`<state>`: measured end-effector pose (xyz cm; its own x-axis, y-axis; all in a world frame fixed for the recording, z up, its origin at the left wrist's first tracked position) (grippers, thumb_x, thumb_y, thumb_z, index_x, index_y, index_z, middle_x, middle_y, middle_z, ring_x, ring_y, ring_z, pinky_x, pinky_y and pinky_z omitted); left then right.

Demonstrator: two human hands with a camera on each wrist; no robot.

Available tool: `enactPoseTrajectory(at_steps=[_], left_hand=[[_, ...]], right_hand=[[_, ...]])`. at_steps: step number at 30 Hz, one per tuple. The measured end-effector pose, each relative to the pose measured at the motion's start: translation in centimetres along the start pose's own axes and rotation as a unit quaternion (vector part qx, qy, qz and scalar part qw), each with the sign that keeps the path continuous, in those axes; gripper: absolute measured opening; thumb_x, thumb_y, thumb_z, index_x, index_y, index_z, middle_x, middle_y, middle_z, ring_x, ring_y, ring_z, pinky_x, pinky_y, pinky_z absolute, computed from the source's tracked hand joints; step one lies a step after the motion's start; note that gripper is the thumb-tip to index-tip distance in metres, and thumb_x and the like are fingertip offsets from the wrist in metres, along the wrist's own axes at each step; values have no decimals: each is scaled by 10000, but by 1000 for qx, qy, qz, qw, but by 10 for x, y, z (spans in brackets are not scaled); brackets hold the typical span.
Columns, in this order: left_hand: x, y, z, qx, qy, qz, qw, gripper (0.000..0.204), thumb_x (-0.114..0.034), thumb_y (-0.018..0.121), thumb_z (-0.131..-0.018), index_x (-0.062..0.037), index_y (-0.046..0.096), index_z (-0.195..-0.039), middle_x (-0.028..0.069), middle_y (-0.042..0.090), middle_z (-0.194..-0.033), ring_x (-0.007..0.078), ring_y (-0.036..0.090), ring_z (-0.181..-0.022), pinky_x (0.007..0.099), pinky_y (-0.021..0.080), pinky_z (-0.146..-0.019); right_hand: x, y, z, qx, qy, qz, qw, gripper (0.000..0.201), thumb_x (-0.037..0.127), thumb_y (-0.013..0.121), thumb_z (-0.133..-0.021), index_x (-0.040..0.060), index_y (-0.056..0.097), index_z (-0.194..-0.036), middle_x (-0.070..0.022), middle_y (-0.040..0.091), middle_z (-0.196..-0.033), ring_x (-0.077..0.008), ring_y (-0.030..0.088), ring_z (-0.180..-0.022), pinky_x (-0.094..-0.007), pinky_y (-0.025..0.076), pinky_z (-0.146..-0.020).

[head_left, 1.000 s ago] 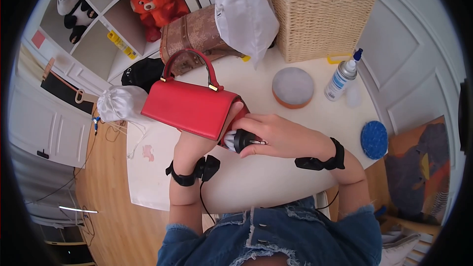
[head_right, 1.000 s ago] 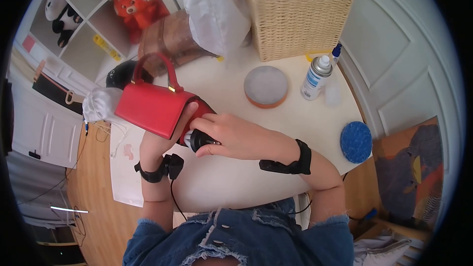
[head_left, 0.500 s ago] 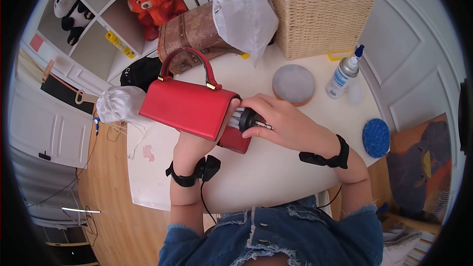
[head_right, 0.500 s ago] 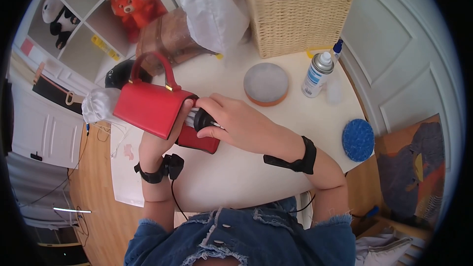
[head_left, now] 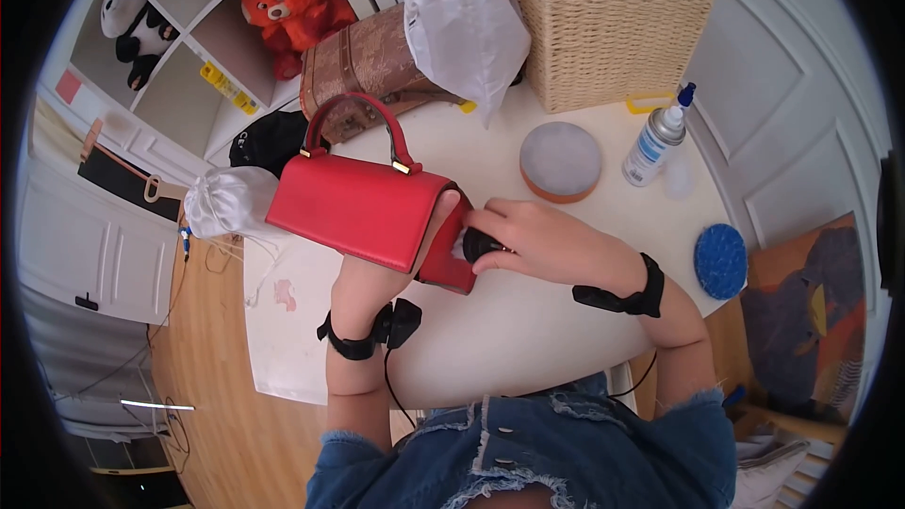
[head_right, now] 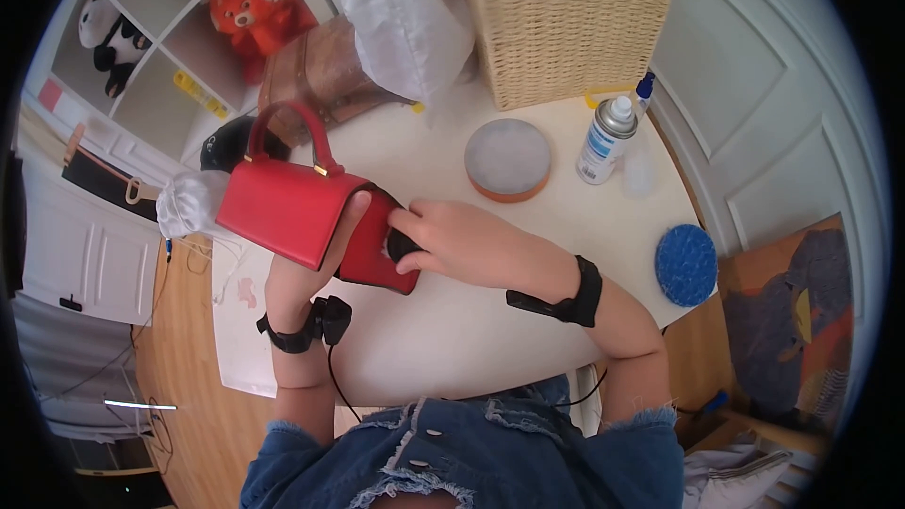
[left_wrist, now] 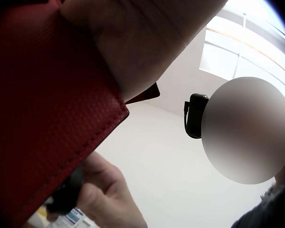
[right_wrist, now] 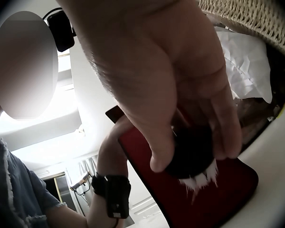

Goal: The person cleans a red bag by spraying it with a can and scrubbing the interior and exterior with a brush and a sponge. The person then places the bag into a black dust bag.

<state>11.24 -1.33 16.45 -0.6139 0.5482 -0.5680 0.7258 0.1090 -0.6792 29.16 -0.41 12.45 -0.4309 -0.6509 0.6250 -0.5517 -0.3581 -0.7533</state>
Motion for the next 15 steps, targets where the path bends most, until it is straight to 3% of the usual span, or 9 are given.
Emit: enactPoseTrajectory(at_steps=[1, 3, 5, 7, 9, 12, 15], left_hand=[[0, 0, -1, 11, 1, -5, 1000, 303, -289, 661, -906, -14, 651, -1034, 110, 642, -951, 220, 624, -859, 319, 499, -755], [-1, -1, -2, 22, 2, -9, 1000, 297, -285, 659, -908, -15, 653, -1031, 108, 643, -942, 220, 624, -855, 316, 497, -753], [1, -1, -2, 56, -27, 2, 998, 290, -280, 657, -910, -15, 654, -1027, 108, 644, -943, 220, 623, -850, 317, 493, -757], [1, 1, -1, 29, -12, -6, 1000, 294, -283, 657, -909, -15, 654, -1027, 109, 645, -946, 221, 623, -852, 319, 493, -760], [2, 2, 0, 2, 4, -15, 1000, 297, -286, 658, -908, -14, 654, -1028, 110, 646, -949, 222, 624, -853, 321, 494, -762], [6, 3, 1, 7, -19, -6, 1000, 308, -293, 660, -907, -14, 652, -1036, 112, 647, -960, 225, 625, -864, 325, 495, -766], [6, 2, 2, -15, 27, -25, 999, 318, -300, 661, -906, -15, 649, -1048, 113, 648, -969, 224, 626, -874, 324, 498, -765]], right_hand=[[4, -2, 0, 2, 0, 0, 1000, 413, 279, 695, -825, 18, 544, -1107, -173, 591, -957, -370, 608, -854, -428, 488, -742], [12, -10, 1, -101, -37, -7, 994, 439, 293, 692, -829, 22, 536, -1136, -169, 581, -977, -361, 605, -852, -423, 488, -736], [8, -8, 1, -90, -35, -21, 995, 435, 271, 700, -815, 11, 536, -1122, -174, 585, -950, -367, 602, -857, -427, 482, -740], [2, -5, 0, -81, -33, -36, 996, 432, 250, 709, -801, 0, 537, -1108, -178, 588, -923, -374, 600, -861, -432, 477, -744], [-11, 8, 0, 65, 14, -16, 998, 400, 216, 730, -772, -3, 572, -1066, -188, 607, -929, -383, 608, -875, -440, 478, -758], [-35, 36, -1, 117, 27, 3, 993, 368, 187, 744, -746, -9, 597, -1021, -200, 620, -938, -392, 613, -887, -443, 479, -770], [-30, 33, 0, 125, 47, 6, 991, 343, 183, 738, -750, -13, 600, -996, -200, 615, -932, -391, 609, -889, -449, 479, -772]])
Point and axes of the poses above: each hand's wrist, its own z-axis away from the middle knuckle, its own y-axis out of the palm, x = y × z, the point moved 3 cm from there along -z, towards the middle knuckle
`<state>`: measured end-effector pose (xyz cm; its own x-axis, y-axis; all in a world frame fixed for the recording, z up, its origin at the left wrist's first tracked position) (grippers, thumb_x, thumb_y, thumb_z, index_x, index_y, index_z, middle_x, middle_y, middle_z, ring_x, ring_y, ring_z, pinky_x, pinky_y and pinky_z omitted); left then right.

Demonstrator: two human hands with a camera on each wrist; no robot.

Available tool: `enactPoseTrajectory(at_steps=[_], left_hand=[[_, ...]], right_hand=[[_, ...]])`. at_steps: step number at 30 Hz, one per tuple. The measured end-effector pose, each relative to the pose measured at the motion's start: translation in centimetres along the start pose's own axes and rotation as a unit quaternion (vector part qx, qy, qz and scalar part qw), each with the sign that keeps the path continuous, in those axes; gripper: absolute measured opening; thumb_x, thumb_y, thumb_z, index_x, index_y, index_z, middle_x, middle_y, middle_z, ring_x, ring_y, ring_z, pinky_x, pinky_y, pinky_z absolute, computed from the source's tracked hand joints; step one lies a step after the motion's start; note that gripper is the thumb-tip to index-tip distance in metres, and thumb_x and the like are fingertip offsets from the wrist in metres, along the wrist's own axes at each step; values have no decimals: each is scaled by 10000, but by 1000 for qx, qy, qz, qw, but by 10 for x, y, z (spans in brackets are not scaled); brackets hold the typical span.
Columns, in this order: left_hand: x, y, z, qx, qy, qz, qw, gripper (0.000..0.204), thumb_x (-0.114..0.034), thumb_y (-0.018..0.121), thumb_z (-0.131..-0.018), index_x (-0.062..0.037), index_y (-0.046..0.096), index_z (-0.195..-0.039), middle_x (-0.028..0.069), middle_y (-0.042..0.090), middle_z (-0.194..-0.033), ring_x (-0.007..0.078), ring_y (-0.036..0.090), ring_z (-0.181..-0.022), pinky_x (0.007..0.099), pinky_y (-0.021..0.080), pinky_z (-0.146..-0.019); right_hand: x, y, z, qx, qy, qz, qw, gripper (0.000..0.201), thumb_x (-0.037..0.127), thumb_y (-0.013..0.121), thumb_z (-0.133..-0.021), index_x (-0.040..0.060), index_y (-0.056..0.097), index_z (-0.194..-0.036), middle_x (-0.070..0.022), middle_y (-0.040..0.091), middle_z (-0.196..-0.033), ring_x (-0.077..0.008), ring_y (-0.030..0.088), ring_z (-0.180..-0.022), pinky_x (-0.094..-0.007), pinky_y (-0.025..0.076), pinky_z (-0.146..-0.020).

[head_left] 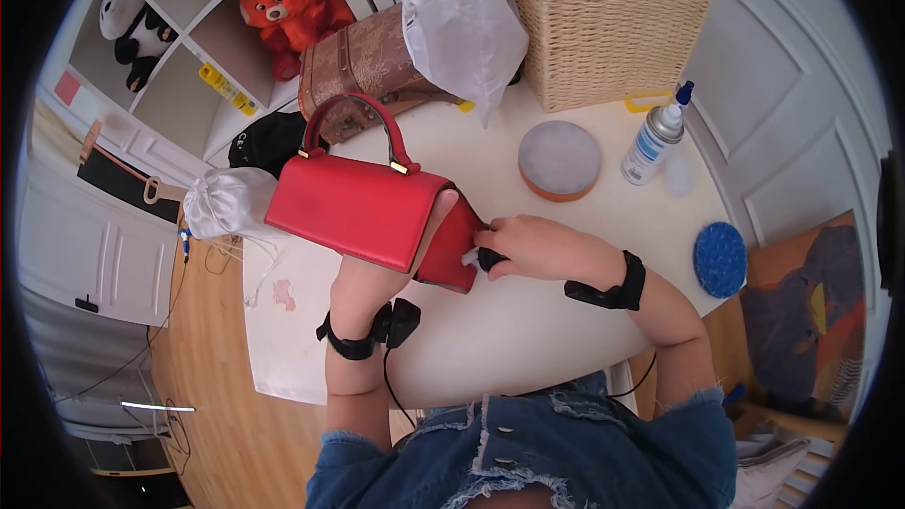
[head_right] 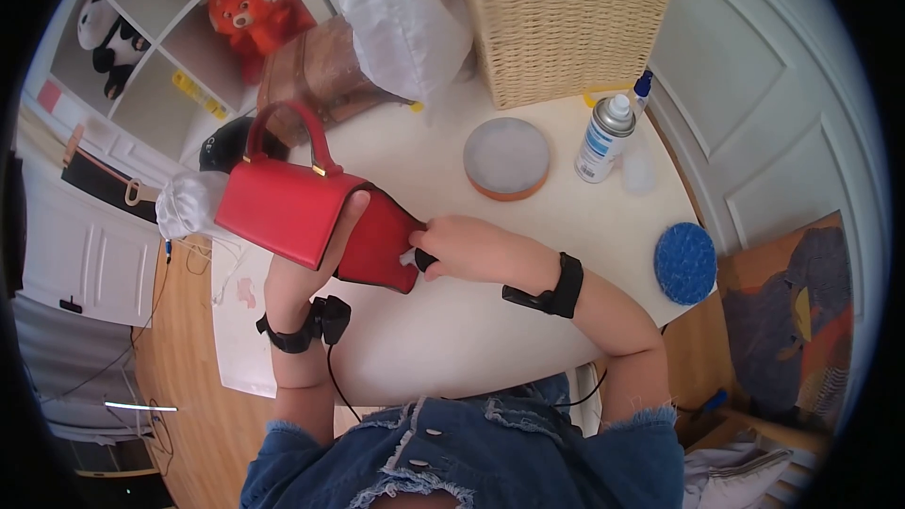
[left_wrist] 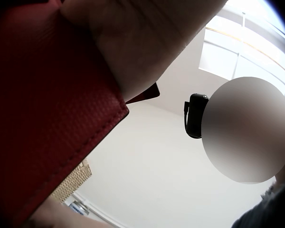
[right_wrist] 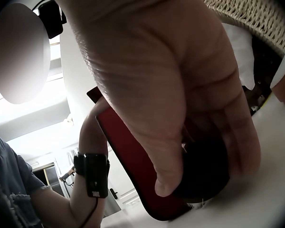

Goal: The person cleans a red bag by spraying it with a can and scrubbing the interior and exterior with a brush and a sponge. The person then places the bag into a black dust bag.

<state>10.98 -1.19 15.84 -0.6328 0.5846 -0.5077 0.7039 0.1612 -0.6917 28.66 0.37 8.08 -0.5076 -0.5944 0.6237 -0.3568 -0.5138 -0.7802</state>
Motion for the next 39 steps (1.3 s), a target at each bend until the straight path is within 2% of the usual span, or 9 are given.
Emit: enactPoseTrajectory(at_steps=[4, 6, 12, 18, 21, 28, 30, 34, 39], left_hand=[[-3, 0, -1, 17, -40, 29, 999, 316, -294, 662, -906, -15, 647, -1054, 111, 646, -966, 217, 624, -871, 321, 498, -764], [-2, 0, -1, 21, -61, 35, 997, 313, -292, 663, -906, -15, 647, -1052, 109, 645, -964, 216, 623, -867, 319, 499, -761], [-2, 0, -2, 17, -41, 36, 998, 312, -292, 666, -905, -13, 647, -1041, 103, 645, -946, 207, 623, -844, 312, 500, -749], [-5, -1, -3, 18, -80, 61, 995, 312, -291, 670, -901, -10, 647, -1034, 106, 649, -950, 207, 628, -849, 314, 502, -744], [-3, 0, -1, 15, -32, 16, 999, 312, -291, 669, -901, -10, 648, -1037, 109, 651, -953, 216, 632, -853, 316, 501, -749], [0, 0, 2, 10, -13, -1, 1000, 308, -284, 665, -903, -10, 648, -1044, 117, 648, -978, 226, 627, -882, 325, 494, -768], [0, 0, 1, 8, -10, -8, 1000, 305, -280, 667, -902, -10, 648, -1043, 118, 648, -983, 227, 625, -888, 327, 492, -771], [-1, -2, 1, 12, -1, -4, 1000, 299, -267, 676, -896, -8, 646, -1042, 115, 649, -974, 228, 623, -883, 322, 489, -773], [-1, 0, 1, 9, -19, 25, 999, 285, -256, 666, -903, -4, 639, -1035, 110, 651, -938, 225, 627, -845, 314, 488, -754]], right_hand=[[6, -14, 5, -46, -2, 33, 998, 404, 258, 715, -791, 17, 575, -1084, -181, 598, -939, -376, 611, -873, -434, 488, -762], [13, -28, 8, -130, -18, 29, 991, 421, 270, 707, -797, 23, 561, -1104, -170, 589, -947, -370, 607, -871, -424, 490, -764], [29, -48, 18, -239, -53, 44, 969, 396, 251, 718, -778, 6, 544, -1037, -175, 578, -907, -359, 598, -884, -422, 487, -751], [11, -9, 5, -119, 19, 102, 987, 387, 237, 728, -766, -18, 559, -1004, -164, 598, -865, -349, 625, -823, -413, 506, -718], [5, 7, 3, -84, 34, 123, 988, 361, 235, 727, -762, -35, 562, -935, -174, 599, -832, -343, 633, -796, -411, 515, -708], [14, 31, 2, -104, -4, 130, 986, 341, 238, 716, -779, -31, 556, -913, -193, 613, -863, -357, 638, -803, -416, 521, -717], [26, 26, 6, 24, -50, 25, 998, 351, 245, 710, -784, -29, 558, -943, -202, 614, -890, -374, 634, -827, -437, 515, -734], [18, 23, 8, 26, -80, -15, 996, 360, 251, 700, -796, -28, 562, -975, -211, 610, -907, -387, 629, -856, -452, 504, -750], [-1, 7, 5, -109, 75, 44, 990, 351, 229, 703, -795, -40, 570, -976, -216, 608, -842, -394, 616, -813, -451, 495, -731]])
Point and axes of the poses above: each hand's wrist, its own z-axis away from the middle knuckle, its own y-axis out of the palm, x = y × z, the point moved 3 cm from there along -z, towards the middle knuckle
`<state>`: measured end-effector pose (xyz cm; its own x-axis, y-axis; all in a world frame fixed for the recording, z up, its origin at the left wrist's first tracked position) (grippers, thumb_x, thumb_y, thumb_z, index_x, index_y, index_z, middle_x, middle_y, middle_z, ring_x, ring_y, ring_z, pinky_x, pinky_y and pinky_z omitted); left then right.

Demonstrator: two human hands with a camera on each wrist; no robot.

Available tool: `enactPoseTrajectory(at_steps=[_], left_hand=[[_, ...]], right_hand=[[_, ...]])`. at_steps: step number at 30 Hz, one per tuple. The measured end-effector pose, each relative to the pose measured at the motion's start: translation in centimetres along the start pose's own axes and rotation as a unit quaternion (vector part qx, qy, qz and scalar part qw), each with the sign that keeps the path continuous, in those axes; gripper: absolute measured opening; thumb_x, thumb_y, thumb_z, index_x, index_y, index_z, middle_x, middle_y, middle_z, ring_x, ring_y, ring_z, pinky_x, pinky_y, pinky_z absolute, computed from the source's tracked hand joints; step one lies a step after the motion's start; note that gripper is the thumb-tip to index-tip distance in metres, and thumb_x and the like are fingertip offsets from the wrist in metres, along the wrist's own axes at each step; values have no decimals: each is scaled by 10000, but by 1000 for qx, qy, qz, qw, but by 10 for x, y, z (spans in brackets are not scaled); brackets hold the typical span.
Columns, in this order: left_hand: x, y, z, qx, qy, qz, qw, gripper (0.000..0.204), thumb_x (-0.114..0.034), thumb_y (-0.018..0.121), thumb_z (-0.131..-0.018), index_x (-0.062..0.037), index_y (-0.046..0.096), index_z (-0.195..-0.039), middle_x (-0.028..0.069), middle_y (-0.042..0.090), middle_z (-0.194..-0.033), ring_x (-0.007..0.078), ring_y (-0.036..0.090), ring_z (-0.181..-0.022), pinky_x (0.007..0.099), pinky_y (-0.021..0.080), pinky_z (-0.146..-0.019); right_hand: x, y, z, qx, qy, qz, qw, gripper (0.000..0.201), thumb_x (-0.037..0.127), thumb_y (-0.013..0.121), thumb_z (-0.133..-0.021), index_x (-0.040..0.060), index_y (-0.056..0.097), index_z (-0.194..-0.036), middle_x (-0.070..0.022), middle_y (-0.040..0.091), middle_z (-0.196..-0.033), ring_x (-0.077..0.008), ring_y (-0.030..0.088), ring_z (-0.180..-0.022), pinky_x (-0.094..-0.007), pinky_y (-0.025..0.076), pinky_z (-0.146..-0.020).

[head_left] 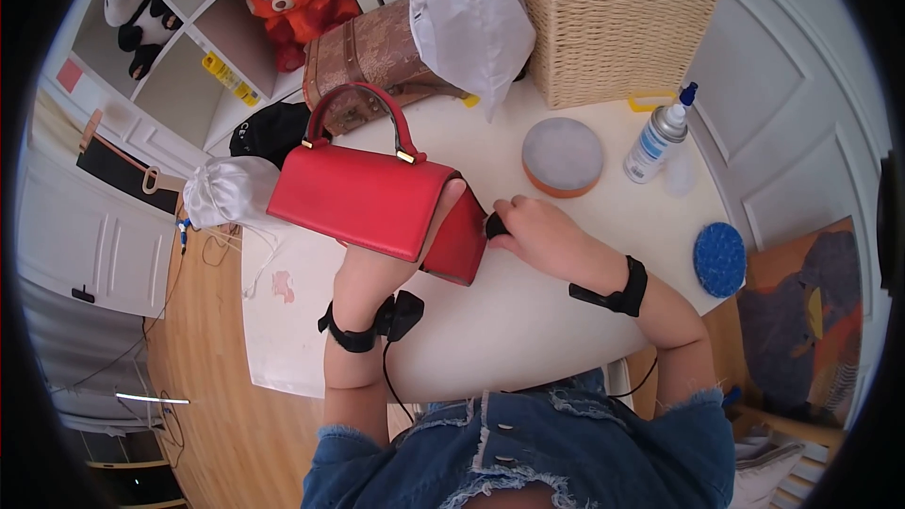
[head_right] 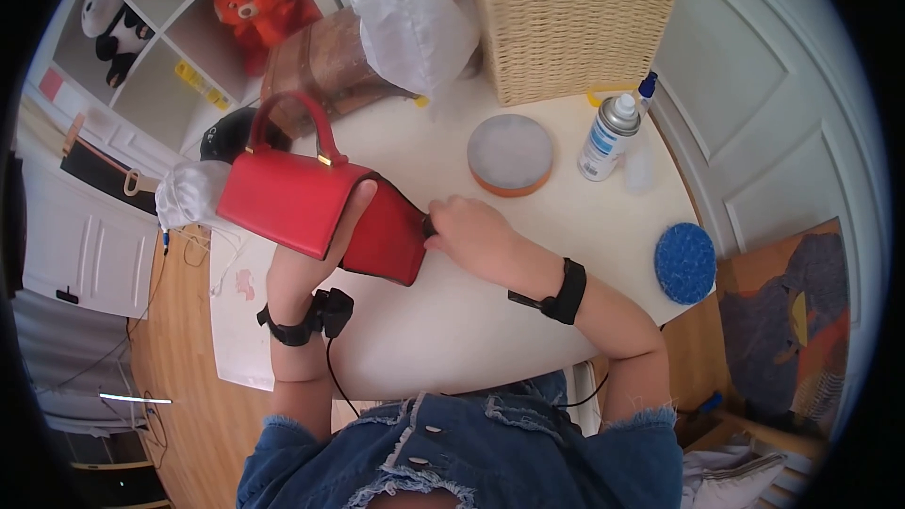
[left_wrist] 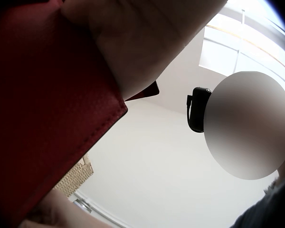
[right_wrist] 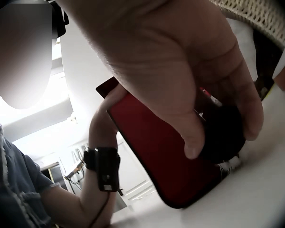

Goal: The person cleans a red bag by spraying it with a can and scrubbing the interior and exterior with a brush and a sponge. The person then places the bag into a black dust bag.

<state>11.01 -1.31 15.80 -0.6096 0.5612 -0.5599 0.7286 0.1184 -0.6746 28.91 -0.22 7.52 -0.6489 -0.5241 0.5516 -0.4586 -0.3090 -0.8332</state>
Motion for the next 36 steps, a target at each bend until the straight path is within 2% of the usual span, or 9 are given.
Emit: enactPoseTrajectory(at_steps=[2, 5, 7, 12, 14, 18, 27, 32, 36], left_hand=[[-2, 1, -2, -12, 78, -79, 994, 270, -250, 653, -913, -4, 637, -1025, 109, 650, -916, 224, 628, -824, 313, 487, -738], [1, 2, 0, -6, 33, -44, 998, 265, -250, 647, -918, -5, 636, -1019, 112, 649, -911, 230, 626, -824, 316, 487, -731], [1, 1, 0, -11, 50, -55, 997, 267, -251, 648, -916, -4, 637, -1018, 112, 649, -911, 233, 626, -824, 317, 487, -733], [-1, 0, -1, -7, 33, -51, 998, 279, -257, 652, -914, -1, 638, -1025, 115, 650, -915, 242, 628, -830, 320, 489, -739], [-4, 0, -1, -21, 53, -55, 997, 287, -257, 656, -911, 1, 638, -1035, 121, 650, -924, 247, 629, -845, 327, 490, -752], [-1, -1, 1, -6, 42, -59, 997, 291, -254, 659, -909, 4, 639, -1041, 128, 648, -950, 256, 627, -871, 333, 487, -773], [-2, -2, 0, -21, 103, -83, 991, 285, -251, 651, -915, 6, 642, -1037, 118, 641, -936, 239, 620, -828, 328, 484, -736], [2, -1, 0, 25, -17, 2, 1000, 286, -255, 656, -912, 0, 644, -1041, 73, 615, -828, 171, 577, -665, 289, 465, -599], [3, 0, 2, -7, 12, 0, 1000, 283, -259, 657, -911, -5, 648, -1036, 75, 614, -834, 170, 577, -683, 290, 466, -619]], right_hand=[[-2, 0, -2, -51, 33, 12, 998, 362, 235, 705, -793, -46, 567, -974, -217, 606, -825, -396, 614, -799, -451, 496, -724], [12, 14, 2, -61, -9, 24, 998, 392, 257, 707, -794, -57, 557, -972, -218, 598, -821, -400, 616, -807, -449, 500, -724], [22, 28, 5, 56, -58, 27, 996, 403, 262, 709, -790, -54, 553, -984, -213, 598, -833, -402, 618, -819, -452, 502, -733], [19, 13, 5, 96, -109, -75, 987, 397, 249, 707, -790, -59, 546, -982, -228, 605, -863, -404, 618, -830, -459, 500, -747], [7, 11, 1, 6, 6, -34, 999, 399, 242, 704, -797, -66, 545, -994, -243, 604, -860, -411, 615, -838, -464, 496, -755], [11, 10, 1, -6, 10, -25, 1000, 394, 233, 699, -805, -67, 543, -1007, -252, 602, -849, -416, 614, -833, -461, 495, -754], [52, -21, 12, -76, -106, -187, 974, 402, 262, 679, -854, -9, 509, -1097, -191, 570, -950, -346, 607, -797, -421, 494, -689], [51, -21, 10, -163, -174, -261, 935, 463, 241, 718, -832, 41, 508, -1193, -154, 553, -990, -274, 598, -729, -341, 492, -651], [45, -28, 10, -106, -160, -253, 948, 450, 233, 715, -837, 27, 522, -1186, -154, 571, -967, -268, 601, -707, -336, 492, -649]])
Point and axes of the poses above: each hand's wrist, its own z-axis away from the middle knuckle, its own y-axis out of the palm, x = y × z, the point moved 3 cm from there along -z, towards the middle knuckle
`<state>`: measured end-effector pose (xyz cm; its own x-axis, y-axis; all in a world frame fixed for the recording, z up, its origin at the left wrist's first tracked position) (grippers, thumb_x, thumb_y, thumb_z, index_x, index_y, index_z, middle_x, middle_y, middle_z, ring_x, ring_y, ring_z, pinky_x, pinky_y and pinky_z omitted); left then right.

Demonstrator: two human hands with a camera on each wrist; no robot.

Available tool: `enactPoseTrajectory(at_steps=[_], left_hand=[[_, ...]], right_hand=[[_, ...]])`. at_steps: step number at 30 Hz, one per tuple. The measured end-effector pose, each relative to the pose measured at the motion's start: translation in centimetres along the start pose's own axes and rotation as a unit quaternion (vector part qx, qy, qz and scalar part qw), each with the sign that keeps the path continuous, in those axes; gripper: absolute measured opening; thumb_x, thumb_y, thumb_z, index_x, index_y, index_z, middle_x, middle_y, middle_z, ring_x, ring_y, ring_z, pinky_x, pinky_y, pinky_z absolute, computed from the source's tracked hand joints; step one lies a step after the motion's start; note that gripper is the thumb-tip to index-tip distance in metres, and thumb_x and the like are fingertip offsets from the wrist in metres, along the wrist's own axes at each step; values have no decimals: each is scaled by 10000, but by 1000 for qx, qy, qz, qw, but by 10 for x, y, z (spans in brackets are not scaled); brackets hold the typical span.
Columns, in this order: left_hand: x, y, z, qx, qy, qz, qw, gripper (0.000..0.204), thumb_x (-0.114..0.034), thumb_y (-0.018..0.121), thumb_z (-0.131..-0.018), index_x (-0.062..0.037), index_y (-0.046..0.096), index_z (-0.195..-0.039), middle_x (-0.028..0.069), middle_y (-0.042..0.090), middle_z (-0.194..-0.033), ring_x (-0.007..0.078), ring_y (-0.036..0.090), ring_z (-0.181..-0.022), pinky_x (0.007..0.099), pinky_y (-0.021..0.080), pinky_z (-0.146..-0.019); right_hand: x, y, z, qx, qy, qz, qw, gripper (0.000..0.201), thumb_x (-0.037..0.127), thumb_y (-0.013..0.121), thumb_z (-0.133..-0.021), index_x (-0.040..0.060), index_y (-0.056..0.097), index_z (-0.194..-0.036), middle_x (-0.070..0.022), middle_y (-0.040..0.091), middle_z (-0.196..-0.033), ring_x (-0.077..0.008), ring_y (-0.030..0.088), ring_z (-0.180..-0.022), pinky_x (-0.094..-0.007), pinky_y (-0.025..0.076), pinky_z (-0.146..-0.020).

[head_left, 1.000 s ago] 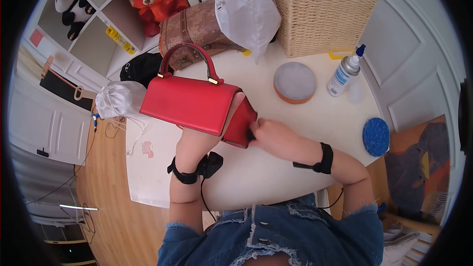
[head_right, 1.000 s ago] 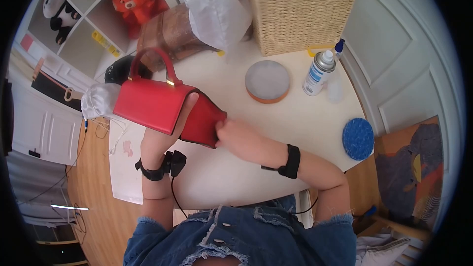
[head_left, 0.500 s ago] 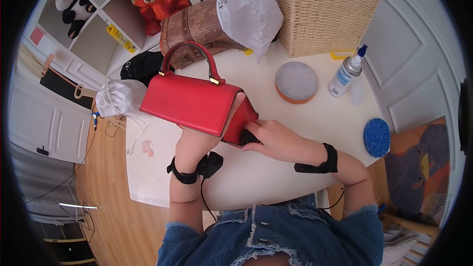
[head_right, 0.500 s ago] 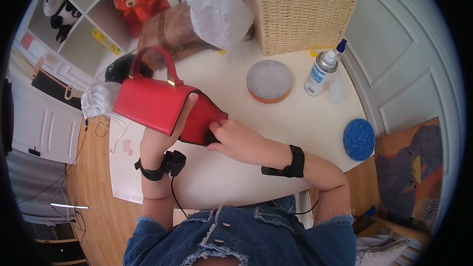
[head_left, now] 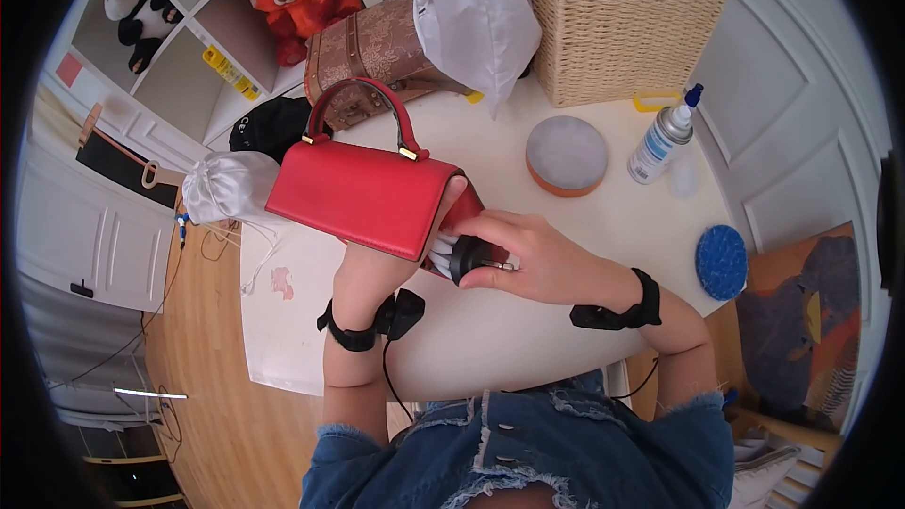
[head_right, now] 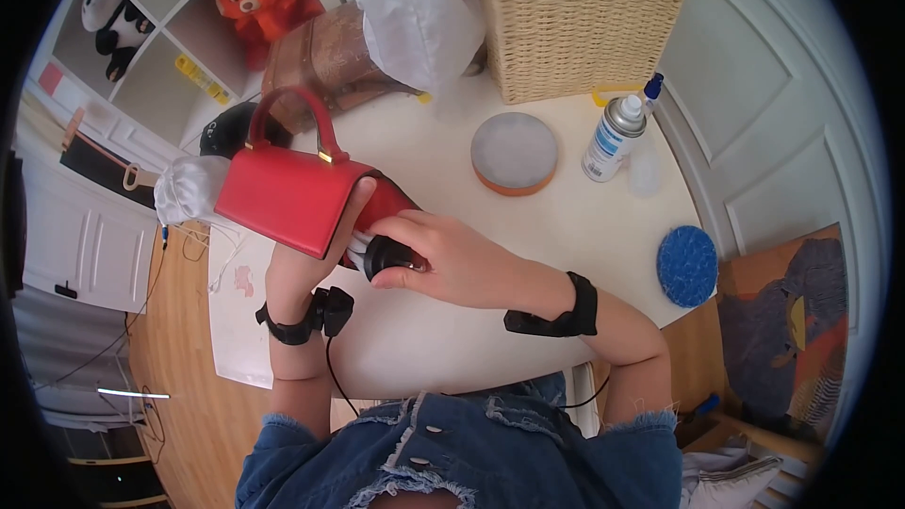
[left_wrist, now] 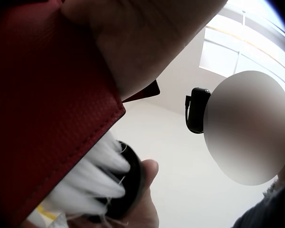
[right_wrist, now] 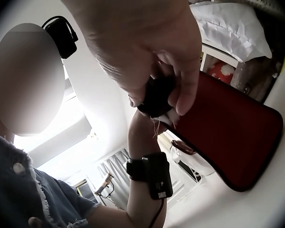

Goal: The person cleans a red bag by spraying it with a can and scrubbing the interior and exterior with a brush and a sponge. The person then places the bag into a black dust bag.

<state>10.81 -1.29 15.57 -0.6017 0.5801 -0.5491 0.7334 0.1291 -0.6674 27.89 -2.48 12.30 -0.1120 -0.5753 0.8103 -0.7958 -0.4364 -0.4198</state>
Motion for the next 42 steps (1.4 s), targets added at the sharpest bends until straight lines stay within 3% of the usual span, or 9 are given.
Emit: enactPoseTrajectory(at_steps=[2, 6, 8, 12, 18, 21, 24, 29, 42], left_hand=[[-5, -1, -3, -40, 101, -66, 992, 282, -268, 653, -914, -11, 653, -1029, 77, 620, -841, 165, 583, -706, 288, 468, -641], [-9, -2, -3, -35, 83, -55, 994, 275, -271, 641, -922, -11, 656, -1012, 80, 630, -847, 167, 596, -733, 287, 472, -666], [-5, -2, -5, 36, -27, -17, 999, 266, -261, 634, -928, -5, 653, -996, 82, 637, -848, 172, 609, -746, 288, 477, -676], [-2, 1, -3, 13, 9, -8, 1000, 256, -253, 625, -934, -3, 652, -983, 73, 633, -835, 169, 604, -739, 288, 476, -672], [-2, 2, -1, -19, 12, -24, 999, 289, -275, 641, -923, -2, 639, -1018, 86, 636, -861, 194, 615, -784, 302, 483, -701], [-2, 1, 0, -12, 25, -39, 999, 304, -281, 647, -919, -1, 632, -1035, 96, 641, -889, 208, 621, -812, 309, 486, -718], [-3, 0, -1, 4, 6, -41, 999, 298, -277, 644, -921, -2, 635, -1035, 104, 643, -911, 216, 625, -822, 310, 486, -731], [-5, 0, -2, -9, 63, -79, 995, 291, -274, 650, -916, -6, 638, -1030, 113, 641, -921, 231, 624, -838, 314, 484, -751], [-5, -1, -2, 2, 1, -12, 1000, 325, -291, 661, -907, -8, 626, -1064, 103, 639, -934, 223, 624, -855, 322, 490, -761]], right_hand=[[-6, -3, 0, 94, 52, -2, 994, 431, 231, 713, -840, 9, 536, -1165, -153, 603, -967, -244, 621, -728, -319, 498, -665], [-13, -7, -3, 77, 83, -75, 991, 399, 218, 705, -851, -7, 546, -1140, -149, 620, -972, -198, 629, -769, -301, 501, -682], [-15, -13, -6, -76, 75, -168, 980, 364, 189, 691, -863, -9, 551, -1133, -131, 619, -967, -161, 614, -763, -280, 497, -687], [-20, -20, -9, -107, 65, -134, 983, 322, 150, 679, -867, -13, 556, -1116, -99, 611, -892, -139, 578, -711, -270, 485, -665], [-28, -28, -4, 56, 215, -80, 972, 363, 198, 660, -895, -14, 543, -1165, -88, 624, -803, -116, 608, -706, -258, 488, -631], [-44, -23, 5, 87, 248, -41, 964, 348, 230, 685, -841, -18, 585, -1064, -139, 641, -780, -217, 635, -718, -336, 488, -651], [-52, -16, 13, 190, 164, 127, 960, 329, 229, 687, -811, -4, 601, -1028, -195, 659, -824, -365, 638, -789, -419, 490, -719], [-56, -19, 16, 208, 187, 175, 944, 332, 229, 694, -804, 10, 598, -1035, -195, 654, -849, -361, 635, -822, -422, 490, -731], [-64, -96, 48, 207, 275, 264, 901, 331, 97, 758, -666, 29, 541, -907, -141, 604, -841, -334, 592, -836, -397, 464, -725]])
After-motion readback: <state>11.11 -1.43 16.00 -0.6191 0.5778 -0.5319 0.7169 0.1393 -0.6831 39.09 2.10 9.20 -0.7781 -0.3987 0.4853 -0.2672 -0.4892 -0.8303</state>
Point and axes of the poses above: each hand's wrist, its own z-axis away from the middle knuckle, its own y-axis out of the palm, x = y × z, the point moved 3 cm from there along -z, towards the middle knuckle
